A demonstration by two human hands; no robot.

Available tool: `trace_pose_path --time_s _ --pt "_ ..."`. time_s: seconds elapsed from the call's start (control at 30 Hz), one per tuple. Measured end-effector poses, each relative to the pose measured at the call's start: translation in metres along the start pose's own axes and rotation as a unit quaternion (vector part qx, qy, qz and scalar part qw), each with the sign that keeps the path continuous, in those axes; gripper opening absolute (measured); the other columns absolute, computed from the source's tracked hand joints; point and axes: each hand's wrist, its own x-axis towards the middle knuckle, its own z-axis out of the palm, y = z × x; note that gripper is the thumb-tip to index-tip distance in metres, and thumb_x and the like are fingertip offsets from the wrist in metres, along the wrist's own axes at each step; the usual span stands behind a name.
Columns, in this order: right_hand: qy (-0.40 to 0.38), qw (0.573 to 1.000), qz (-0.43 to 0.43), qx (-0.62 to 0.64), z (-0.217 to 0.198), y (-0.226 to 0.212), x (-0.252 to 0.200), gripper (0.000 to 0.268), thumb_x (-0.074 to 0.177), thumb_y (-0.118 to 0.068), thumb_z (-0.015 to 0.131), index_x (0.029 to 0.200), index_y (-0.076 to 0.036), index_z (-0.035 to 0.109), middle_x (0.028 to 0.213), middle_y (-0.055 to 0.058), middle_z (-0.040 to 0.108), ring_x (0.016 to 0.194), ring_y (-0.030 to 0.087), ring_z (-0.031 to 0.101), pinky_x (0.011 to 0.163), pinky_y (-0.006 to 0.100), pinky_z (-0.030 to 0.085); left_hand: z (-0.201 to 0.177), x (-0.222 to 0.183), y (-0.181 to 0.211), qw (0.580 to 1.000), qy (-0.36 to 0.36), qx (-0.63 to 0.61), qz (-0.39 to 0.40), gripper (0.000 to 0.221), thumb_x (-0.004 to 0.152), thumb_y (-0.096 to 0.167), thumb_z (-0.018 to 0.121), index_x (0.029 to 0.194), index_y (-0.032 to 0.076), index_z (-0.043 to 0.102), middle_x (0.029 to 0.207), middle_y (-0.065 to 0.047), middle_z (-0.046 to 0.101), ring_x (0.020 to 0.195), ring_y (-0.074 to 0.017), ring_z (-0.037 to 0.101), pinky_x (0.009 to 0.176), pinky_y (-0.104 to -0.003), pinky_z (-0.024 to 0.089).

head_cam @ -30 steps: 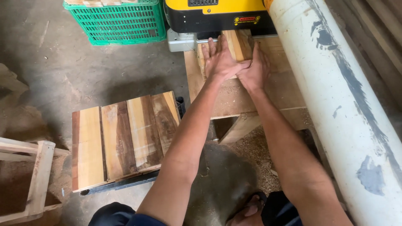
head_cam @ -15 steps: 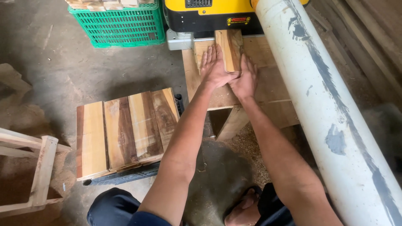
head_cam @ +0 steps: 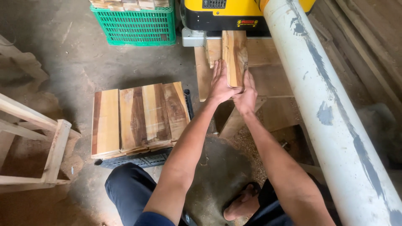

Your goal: Feeding wooden planks into a thickness planer to smooth and level them.

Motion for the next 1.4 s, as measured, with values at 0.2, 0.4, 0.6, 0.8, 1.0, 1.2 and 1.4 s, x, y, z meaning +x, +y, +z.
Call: trace_pose_path --time_s 0.2,0.4,0.6,0.8,1.0,1.2,1.4 --pt "0.007 1.0 -0.01 -0.003 -0.018 -0.039 -0.052 0.078 0.081 -0.004 0.076 0.153 -0.01 0.047 0.153 0.018 0.048 0.142 0.038 0.045 0.12 0.045 0.041 0.007 -0.041 -0.009 0.988 -0.004 -0.147 -0.037 0.134 0.063 0.024 0.09 0.165 0.006 0.004 0.172 -0.019 0.004 0.157 -0.0402 0.015 0.13 -0.052 0.023" --pt "-0.012 1.0 -0.01 0.013 -0.022 -0.082 -0.117 0.083 0.08 -0.003 0.078 0.156 -0.011 0.043 0.155 0.021 0.044 0.142 0.043 0.044 0.117 0.046 0.045 -0.027 -0.109 -0.003 0.983 0.005 -0.18 -0.036 0.131 0.065 0.022 0.087 0.165 0.005 0.004 0.172 -0.021 0.002 0.155 -0.0452 0.016 0.129 -0.056 0.025" --pt "-0.005 0.996 -0.093 0.013 0.019 -0.087 -0.17 0.087 0.077 -0.006 0.086 0.154 -0.013 0.047 0.157 0.017 0.042 0.14 0.041 0.047 0.113 0.048 0.047 -0.072 -0.176 -0.018 0.986 0.017 -0.155 -0.055 0.131 0.067 0.029 0.086 0.164 0.002 0.002 0.171 -0.024 0.003 0.155 -0.0473 0.016 0.126 -0.058 0.025" --pt "-0.037 0.989 -0.145 0.022 0.087 -0.094 -0.207 0.084 0.074 -0.007 0.088 0.15 -0.014 0.053 0.154 0.017 0.046 0.136 0.04 0.051 0.11 0.049 0.05 -0.117 -0.22 -0.064 0.984 0.065 -0.125 -0.109 0.129 0.067 0.034 0.085 0.163 0.0 0.007 0.17 -0.026 0.004 0.154 -0.047 0.016 0.128 -0.057 0.023" --pt "-0.069 0.985 -0.147 0.05 0.162 -0.107 -0.239 0.08 0.077 -0.009 0.087 0.15 -0.016 0.056 0.152 0.02 0.048 0.13 0.044 0.055 0.102 0.049 0.054 -0.152 -0.248 -0.128 0.975 0.089 -0.094 -0.181 0.128 0.067 0.042 0.086 0.163 0.0 0.012 0.169 -0.025 0.008 0.155 -0.0447 0.017 0.128 -0.055 0.022" --pt "-0.112 0.978 -0.151 0.092 0.238 -0.105 -0.272 0.078 0.07 -0.011 0.088 0.143 -0.02 0.063 0.15 0.016 0.053 0.129 0.037 0.058 0.103 0.041 0.054 -0.188 -0.28 -0.176 0.966 0.117 -0.087 -0.214 0.126 0.069 0.037 0.086 0.162 -0.004 0.01 0.169 -0.027 0.005 0.155 -0.0461 0.013 0.128 -0.056 0.019" --pt "-0.176 0.968 -0.119 0.135 0.247 -0.121 -0.279 0.088 0.078 -0.008 0.09 0.155 -0.009 0.047 0.159 0.024 0.035 0.131 0.047 0.052 0.104 0.052 0.053 -0.2 -0.276 -0.197 0.967 0.092 -0.067 -0.227 0.142 0.063 0.042 0.09 0.165 0.003 0.0 0.169 -0.026 0.009 0.155 -0.0497 0.005 0.127 -0.061 0.004"
